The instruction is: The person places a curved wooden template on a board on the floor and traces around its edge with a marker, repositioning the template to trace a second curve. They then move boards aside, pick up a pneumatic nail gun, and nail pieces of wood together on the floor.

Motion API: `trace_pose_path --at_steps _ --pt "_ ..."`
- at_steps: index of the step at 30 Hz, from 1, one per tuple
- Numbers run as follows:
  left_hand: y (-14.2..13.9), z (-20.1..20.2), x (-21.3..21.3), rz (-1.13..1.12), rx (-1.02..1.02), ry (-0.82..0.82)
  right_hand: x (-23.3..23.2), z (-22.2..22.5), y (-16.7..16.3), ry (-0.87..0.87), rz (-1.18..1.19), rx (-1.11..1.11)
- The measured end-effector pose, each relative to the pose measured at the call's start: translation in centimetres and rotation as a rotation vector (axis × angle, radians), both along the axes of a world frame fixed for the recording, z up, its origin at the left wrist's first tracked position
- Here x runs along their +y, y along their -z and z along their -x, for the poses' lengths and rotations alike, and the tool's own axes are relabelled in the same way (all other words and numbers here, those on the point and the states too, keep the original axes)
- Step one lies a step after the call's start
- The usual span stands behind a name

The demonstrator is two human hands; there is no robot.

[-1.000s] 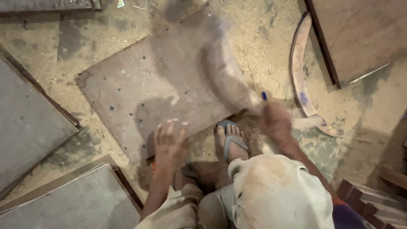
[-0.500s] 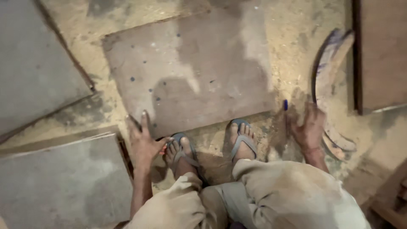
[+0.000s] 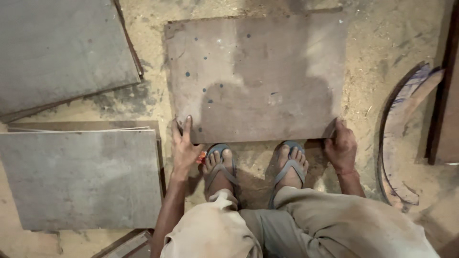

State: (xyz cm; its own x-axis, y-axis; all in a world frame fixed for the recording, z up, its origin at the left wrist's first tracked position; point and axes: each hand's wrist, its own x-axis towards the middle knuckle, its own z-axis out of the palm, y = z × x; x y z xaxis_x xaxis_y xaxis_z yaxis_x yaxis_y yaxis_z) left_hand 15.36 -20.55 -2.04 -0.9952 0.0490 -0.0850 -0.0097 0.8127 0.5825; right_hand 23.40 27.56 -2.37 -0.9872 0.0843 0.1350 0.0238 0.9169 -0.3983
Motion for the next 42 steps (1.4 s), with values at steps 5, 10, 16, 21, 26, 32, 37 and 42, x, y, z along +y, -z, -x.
trace_pose_path --at_steps 5,10,16,21,26,32,37,42 --pt "-0.2 0.3 -0.1 0.043 -0.003 -0.02 0.8 0.1 0.4 0.018 0.028 -0.057" --pt "0.4 0.8 -0.7 -0.002 0.014 -0.009 1.4 0.2 1.8 -0.037 0.015 0.024" --pt "2.1 6.2 -0.4 0.012 0.048 0.009 3.9 5.9 3.1 -0.109 -0.075 -0.004" --pt "2.4 12.7 0.9 0.012 0.055 -0.002 4.9 13.4 1.9 -0.01 -0.078 -0.192" --pt "1.8 14.0 1.4 0.039 -0.011 0.006 4.5 14.8 0.8 -0.07 -0.108 -0.104" --pt "1.5 13.1 0.9 -0.005 -0.008 0.018 4.2 14.0 0.9 -0.054 -0.12 -0.085" --pt "0.8 13.0 0.8 -0.071 -0.045 -0.021 3.5 13.6 0.3 -0.081 -0.098 -0.031" --pt "-2.6 13.3 1.5 -0.129 -0.069 -0.063 3.3 13.8 -3.0 -0.016 0.192 -0.099"
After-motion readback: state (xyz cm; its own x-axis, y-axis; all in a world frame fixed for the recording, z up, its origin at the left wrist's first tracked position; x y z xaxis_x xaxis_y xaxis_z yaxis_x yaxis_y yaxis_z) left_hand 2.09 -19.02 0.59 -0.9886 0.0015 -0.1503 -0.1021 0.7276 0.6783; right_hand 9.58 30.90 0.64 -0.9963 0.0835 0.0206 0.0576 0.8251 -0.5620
